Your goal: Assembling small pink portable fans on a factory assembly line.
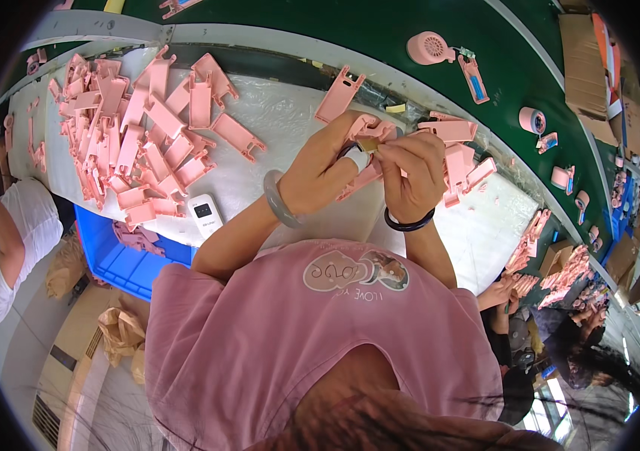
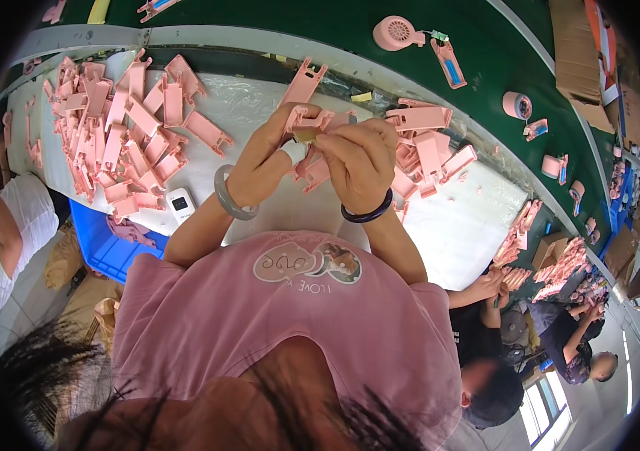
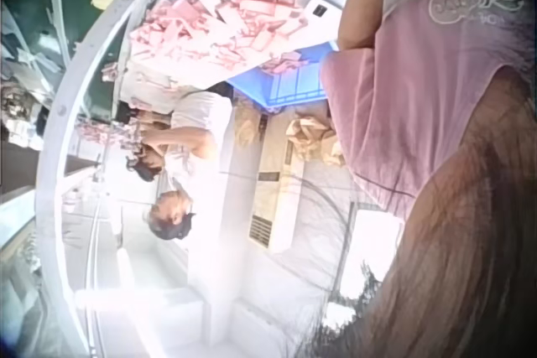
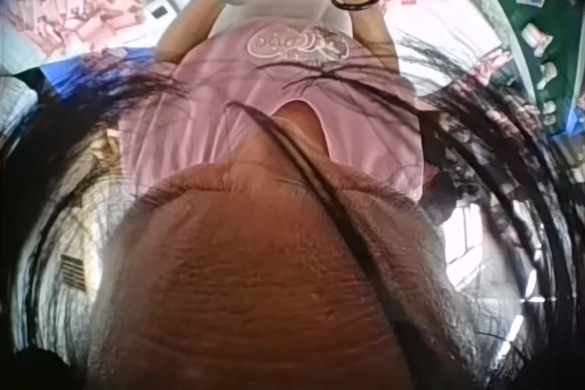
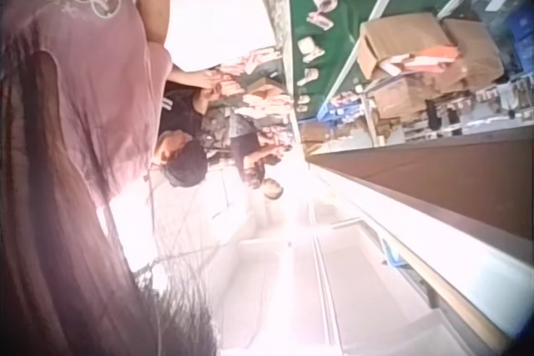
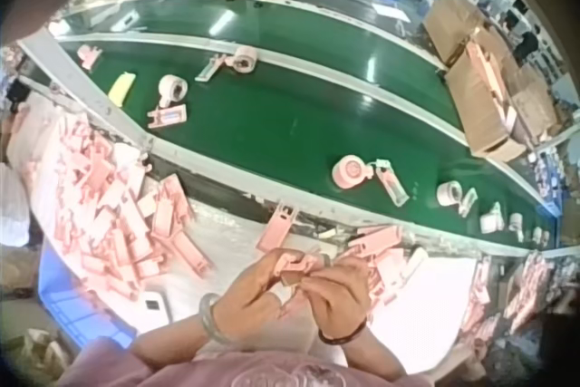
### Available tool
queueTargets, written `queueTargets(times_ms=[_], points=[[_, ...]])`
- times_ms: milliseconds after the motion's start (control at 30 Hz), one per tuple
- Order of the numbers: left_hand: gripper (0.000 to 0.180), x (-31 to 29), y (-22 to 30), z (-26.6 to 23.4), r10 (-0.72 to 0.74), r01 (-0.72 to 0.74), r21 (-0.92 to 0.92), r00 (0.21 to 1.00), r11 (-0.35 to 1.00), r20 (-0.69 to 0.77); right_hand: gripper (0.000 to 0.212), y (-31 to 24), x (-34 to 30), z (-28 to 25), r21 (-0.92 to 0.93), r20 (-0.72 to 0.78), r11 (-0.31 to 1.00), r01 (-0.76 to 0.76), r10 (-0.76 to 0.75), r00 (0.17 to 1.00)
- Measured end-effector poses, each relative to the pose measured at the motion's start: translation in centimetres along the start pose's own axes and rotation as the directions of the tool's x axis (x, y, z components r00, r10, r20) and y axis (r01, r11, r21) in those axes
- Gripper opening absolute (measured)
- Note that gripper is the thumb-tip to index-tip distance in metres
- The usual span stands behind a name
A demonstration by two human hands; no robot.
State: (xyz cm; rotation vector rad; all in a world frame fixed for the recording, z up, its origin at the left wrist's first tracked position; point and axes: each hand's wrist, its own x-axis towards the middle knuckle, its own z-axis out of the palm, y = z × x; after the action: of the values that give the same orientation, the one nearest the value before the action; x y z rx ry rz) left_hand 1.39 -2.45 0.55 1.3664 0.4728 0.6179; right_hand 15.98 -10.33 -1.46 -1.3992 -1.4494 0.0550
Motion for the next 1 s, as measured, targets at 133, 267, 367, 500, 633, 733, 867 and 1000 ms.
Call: queueTargets(times_ms=[133,267,367,500,633,733,867,1000], points=[[0.043,-0.1,-0.3,0.0,-0.037,0.037,0.013,0.999,0.999,-0.011,0.022,0.0,-0.1,0.1,-0.002,-0.007,1.000,-0.009,0.009,1.000],[0.042,-0.1,-0.4,0.1,-0.062,0.062,0.047,0.998,0.997,-0.014,0.022,0.2,-0.1,0.1,-0.014,0.002,1.000,-0.008,0.008,1.000],[0.043,-0.1,-0.4,0.3,-0.018,0.018,0.007,1.000,1.000,-0.021,0.022,0.2,-0.2,0.0,-0.011,0.012,1.000,-0.011,0.012,1.000],[0.051,-0.3,-0.2,0.2,-0.058,0.058,-0.002,0.998,0.998,0.024,0.021,0.4,-0.3,-0.2,-0.006,0.024,1.000,-0.017,0.017,1.000],[0.046,-0.6,-0.9,0.1,-0.073,0.076,-0.090,0.996,0.993,0.044,0.021,0.3,-0.4,-0.2,0.000,0.027,0.999,-0.041,0.041,0.999],[0.048,-0.5,-1.0,0.2,-0.005,0.007,-0.081,1.000,0.997,0.022,0.023,0.2,-0.2,-0.1,0.009,0.033,0.999,-0.047,0.047,0.998],[0.045,-0.4,-0.6,0.4,0.004,-0.005,0.064,1.000,0.998,0.014,0.025,0.3,0.1,-0.6,0.014,0.073,0.999,-0.034,0.033,0.997],[0.041,-0.4,-0.5,0.6,0.014,-0.012,0.205,1.000,0.979,-0.007,0.025,0.3,0.2,-0.8,0.013,0.091,1.000,-0.025,0.023,0.996]])
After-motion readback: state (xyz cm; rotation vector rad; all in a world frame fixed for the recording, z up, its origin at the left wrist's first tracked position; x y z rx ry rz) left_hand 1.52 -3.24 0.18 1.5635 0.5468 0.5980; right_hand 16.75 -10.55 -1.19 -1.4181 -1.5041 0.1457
